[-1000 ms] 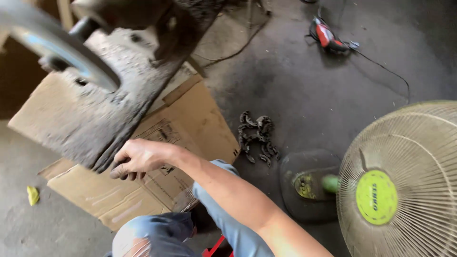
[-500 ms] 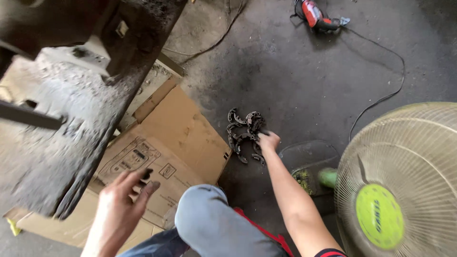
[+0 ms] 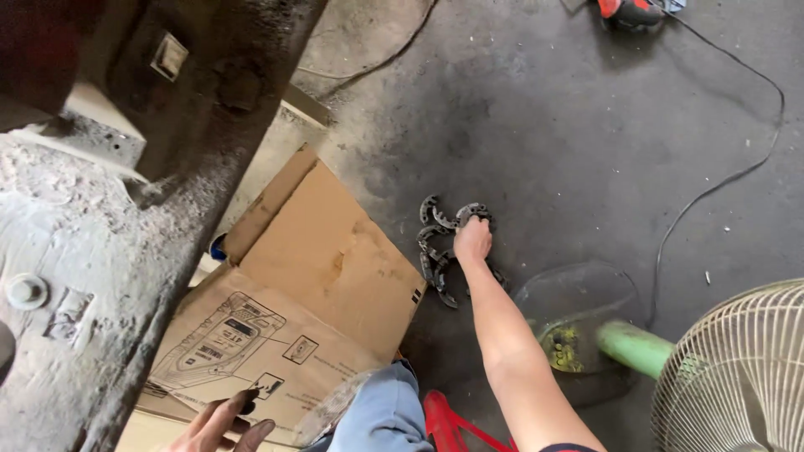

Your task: Grinding metal motorcycle parts using a bench grinder while sitting on the floor

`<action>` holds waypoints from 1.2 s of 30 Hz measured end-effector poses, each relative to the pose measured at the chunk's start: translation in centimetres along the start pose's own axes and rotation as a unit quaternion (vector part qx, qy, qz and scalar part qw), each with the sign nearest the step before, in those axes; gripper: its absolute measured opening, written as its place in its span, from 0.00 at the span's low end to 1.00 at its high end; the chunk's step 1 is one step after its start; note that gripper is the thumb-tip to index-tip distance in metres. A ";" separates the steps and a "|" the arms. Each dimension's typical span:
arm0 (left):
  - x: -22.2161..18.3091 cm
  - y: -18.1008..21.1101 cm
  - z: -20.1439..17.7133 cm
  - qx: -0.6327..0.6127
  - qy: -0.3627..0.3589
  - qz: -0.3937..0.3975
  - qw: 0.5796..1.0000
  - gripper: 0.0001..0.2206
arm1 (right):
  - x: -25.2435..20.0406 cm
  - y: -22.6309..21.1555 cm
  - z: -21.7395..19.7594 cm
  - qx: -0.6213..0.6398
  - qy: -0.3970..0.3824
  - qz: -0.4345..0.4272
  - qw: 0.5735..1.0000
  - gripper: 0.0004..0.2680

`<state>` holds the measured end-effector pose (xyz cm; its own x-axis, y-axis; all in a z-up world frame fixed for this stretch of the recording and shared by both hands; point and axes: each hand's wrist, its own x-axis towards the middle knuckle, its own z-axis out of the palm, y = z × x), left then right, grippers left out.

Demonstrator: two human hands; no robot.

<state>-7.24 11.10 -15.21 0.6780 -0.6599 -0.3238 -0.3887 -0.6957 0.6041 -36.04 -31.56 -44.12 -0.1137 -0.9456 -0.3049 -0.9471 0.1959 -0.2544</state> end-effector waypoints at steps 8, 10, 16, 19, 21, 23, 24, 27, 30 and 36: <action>1.4 8.6 -3.9 0.066 -0.093 -0.014 0.993 0.20 | -4.5 -0.5 -5.8 0.123 -0.097 -0.039 0.987 0.14; 1.4 11.6 -5.1 0.082 -0.110 -0.038 0.990 0.17 | -6.4 -1.6 -7.6 0.163 -0.118 -0.043 0.979 0.15; 0.3 15.1 -6.9 0.008 -0.024 0.057 0.998 0.12 | -18.1 -13.3 -20.4 0.388 -0.377 -0.188 0.820 0.10; -0.7 17.2 -8.4 -0.082 -0.015 0.145 0.986 0.28 | -25.1 -19.9 -27.6 0.350 -0.443 -0.319 0.761 0.09; -1.2 17.6 -8.9 -0.233 -0.031 0.111 0.966 0.25 | -30.6 -24.2 -33.9 0.386 -0.483 -0.327 0.714 0.07; -0.8 17.2 -9.6 -0.243 0.027 0.107 0.964 0.13 | -31.1 -26.2 -32.5 0.424 -0.487 -0.301 0.702 0.06; -0.3 16.9 -9.9 -0.248 0.065 0.103 0.961 0.03 | -31.2 -27.3 -31.7 0.469 -0.483 -0.256 0.693 0.06; 2.9 14.5 -9.3 -0.204 0.191 0.122 0.952 0.04 | -31.4 -29.6 -28.0 0.548 -0.532 -0.199 0.614 0.05; 4.5 14.0 -10.1 -0.204 0.268 0.138 0.931 0.07 | -30.0 -31.2 -21.5 0.596 -0.507 -0.154 0.604 0.11; 6.0 12.7 -11.0 -0.342 0.257 0.082 0.900 0.02 | -30.8 -34.0 -18.7 0.687 -0.481 -0.032 0.544 0.06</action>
<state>-1.17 1.44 -1.50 0.9136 -0.3976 0.0849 -0.1548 -0.1472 0.9769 -5.99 -13.89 -8.94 0.7414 -0.5181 -0.4265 0.2535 0.8047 -0.5369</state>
